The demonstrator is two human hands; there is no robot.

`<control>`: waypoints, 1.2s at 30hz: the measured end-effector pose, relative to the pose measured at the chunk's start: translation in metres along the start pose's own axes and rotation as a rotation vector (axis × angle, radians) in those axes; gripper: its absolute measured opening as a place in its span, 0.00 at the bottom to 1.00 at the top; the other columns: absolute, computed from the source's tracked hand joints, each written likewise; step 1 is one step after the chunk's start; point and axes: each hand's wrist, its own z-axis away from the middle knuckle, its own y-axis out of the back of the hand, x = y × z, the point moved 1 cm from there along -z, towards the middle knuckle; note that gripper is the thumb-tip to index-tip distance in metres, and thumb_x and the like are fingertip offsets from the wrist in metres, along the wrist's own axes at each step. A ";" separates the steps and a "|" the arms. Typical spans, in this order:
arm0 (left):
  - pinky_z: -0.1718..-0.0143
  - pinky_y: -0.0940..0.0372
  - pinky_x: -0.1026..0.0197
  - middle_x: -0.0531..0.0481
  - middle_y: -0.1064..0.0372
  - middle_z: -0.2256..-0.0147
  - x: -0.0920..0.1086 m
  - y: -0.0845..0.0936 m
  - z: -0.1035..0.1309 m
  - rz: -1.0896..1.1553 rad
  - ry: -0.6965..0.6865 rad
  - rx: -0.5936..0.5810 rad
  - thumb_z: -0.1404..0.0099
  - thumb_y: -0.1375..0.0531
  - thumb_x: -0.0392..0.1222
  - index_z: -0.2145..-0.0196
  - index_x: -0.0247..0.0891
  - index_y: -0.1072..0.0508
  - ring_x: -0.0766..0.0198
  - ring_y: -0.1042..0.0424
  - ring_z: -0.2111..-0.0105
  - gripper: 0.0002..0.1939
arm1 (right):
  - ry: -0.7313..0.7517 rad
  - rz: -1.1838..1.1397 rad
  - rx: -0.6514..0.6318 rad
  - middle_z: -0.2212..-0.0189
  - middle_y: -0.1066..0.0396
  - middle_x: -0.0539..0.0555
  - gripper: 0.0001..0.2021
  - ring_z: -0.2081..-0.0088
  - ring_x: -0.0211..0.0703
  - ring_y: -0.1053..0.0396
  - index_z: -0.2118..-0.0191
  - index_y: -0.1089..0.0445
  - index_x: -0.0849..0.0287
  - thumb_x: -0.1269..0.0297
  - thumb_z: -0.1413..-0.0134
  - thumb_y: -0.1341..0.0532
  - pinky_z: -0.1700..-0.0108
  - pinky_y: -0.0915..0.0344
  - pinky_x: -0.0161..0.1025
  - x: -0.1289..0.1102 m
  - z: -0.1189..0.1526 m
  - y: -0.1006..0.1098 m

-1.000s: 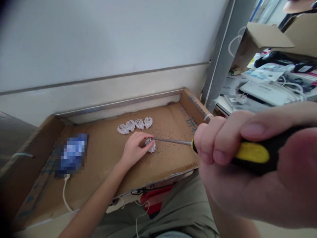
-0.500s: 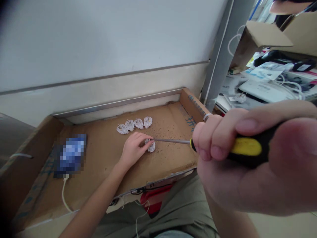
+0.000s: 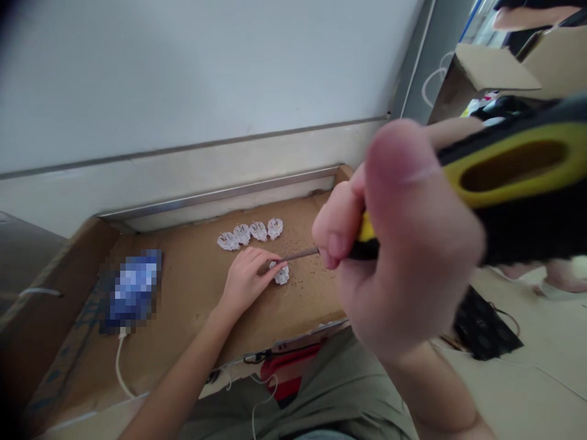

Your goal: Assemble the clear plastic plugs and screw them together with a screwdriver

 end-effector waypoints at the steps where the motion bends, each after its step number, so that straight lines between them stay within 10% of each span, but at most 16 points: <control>1: 0.64 0.42 0.60 0.51 0.28 0.68 0.000 0.000 0.000 0.014 0.010 -0.011 0.36 0.43 0.46 0.66 0.39 0.28 0.62 0.32 0.65 0.09 | 0.018 -0.026 -0.025 0.87 0.53 0.45 0.22 0.84 0.24 0.49 0.81 0.51 0.62 0.52 0.45 0.47 0.85 0.52 0.30 0.002 -0.001 -0.001; 6: 0.63 0.42 0.58 0.50 0.28 0.68 0.001 0.002 0.001 0.027 0.035 -0.041 0.36 0.43 0.47 0.66 0.40 0.28 0.61 0.32 0.65 0.09 | 0.039 -0.119 -0.039 0.89 0.53 0.48 0.26 0.87 0.26 0.50 0.84 0.52 0.62 0.51 0.39 0.59 0.88 0.51 0.32 0.012 -0.006 -0.002; 36: 0.65 0.41 0.59 0.52 0.28 0.69 0.001 0.006 0.005 0.100 0.149 -0.127 0.37 0.43 0.42 0.66 0.41 0.28 0.61 0.32 0.66 0.05 | -0.038 -0.162 0.089 0.89 0.52 0.47 0.21 0.87 0.30 0.51 0.80 0.48 0.59 0.53 0.41 0.55 0.87 0.53 0.35 0.002 0.003 -0.003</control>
